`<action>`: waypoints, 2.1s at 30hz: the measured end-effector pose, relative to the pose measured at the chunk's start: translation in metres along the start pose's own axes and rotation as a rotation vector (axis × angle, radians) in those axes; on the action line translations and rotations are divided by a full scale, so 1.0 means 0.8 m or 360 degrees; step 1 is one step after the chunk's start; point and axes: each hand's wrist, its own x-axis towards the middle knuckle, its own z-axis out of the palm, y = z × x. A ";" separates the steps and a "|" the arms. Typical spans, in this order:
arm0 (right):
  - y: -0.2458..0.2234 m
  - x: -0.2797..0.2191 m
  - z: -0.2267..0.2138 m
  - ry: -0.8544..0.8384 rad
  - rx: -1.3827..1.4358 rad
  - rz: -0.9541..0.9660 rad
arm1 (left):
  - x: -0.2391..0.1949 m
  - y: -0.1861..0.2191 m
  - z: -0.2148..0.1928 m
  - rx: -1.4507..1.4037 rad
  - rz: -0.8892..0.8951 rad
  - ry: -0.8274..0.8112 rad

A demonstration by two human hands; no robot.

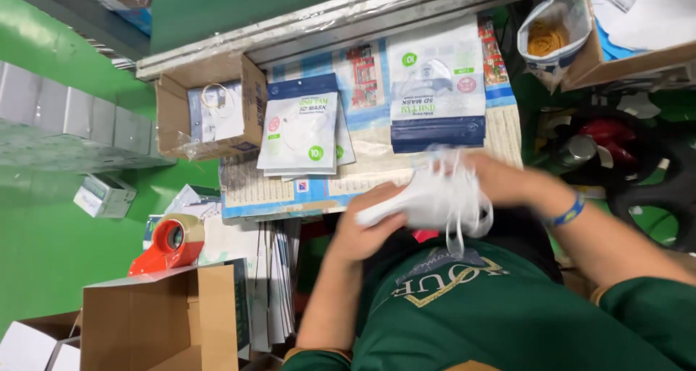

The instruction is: The person picks up groups of masks from a conveyor belt, places them into plastic pouches, and then packs the pouches into cardboard boxes, using a tape dispenser to seal the boxes.

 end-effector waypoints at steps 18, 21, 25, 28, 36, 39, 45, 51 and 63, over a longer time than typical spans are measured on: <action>0.007 0.085 -0.054 0.0673 -0.1575 0.0036 | 0.158 -0.052 0.054 0.1312 -0.0010 -0.0958; 0.003 0.093 -0.039 0.0835 -0.1642 -0.0092 | 0.153 -0.042 0.061 0.1309 -0.0059 -0.0914; -0.011 0.118 -0.037 0.0824 -0.1758 -0.0172 | 0.152 -0.040 0.058 0.1324 -0.0072 -0.0934; -0.031 0.126 -0.037 0.0779 -0.1600 -0.0272 | 0.154 -0.049 0.044 0.1310 -0.0054 -0.0964; -0.063 0.110 -0.056 0.0504 -0.0383 0.0307 | 0.132 -0.031 -0.069 -0.0365 0.0012 -0.0515; -0.120 0.110 -0.060 0.0380 -0.0164 0.0469 | 0.127 -0.002 -0.073 -0.0231 0.0124 -0.0375; -0.141 0.105 -0.016 0.0625 -0.0676 0.0472 | 0.117 0.031 -0.074 0.0165 0.0046 -0.0255; -0.125 0.092 0.085 0.0725 -0.1345 -0.0215 | 0.115 -0.039 -0.033 -0.0092 -0.0374 0.0283; -0.176 0.048 0.061 -0.0379 -0.0262 -0.0463 | -0.025 -0.111 0.097 -0.0615 -0.0303 -0.0517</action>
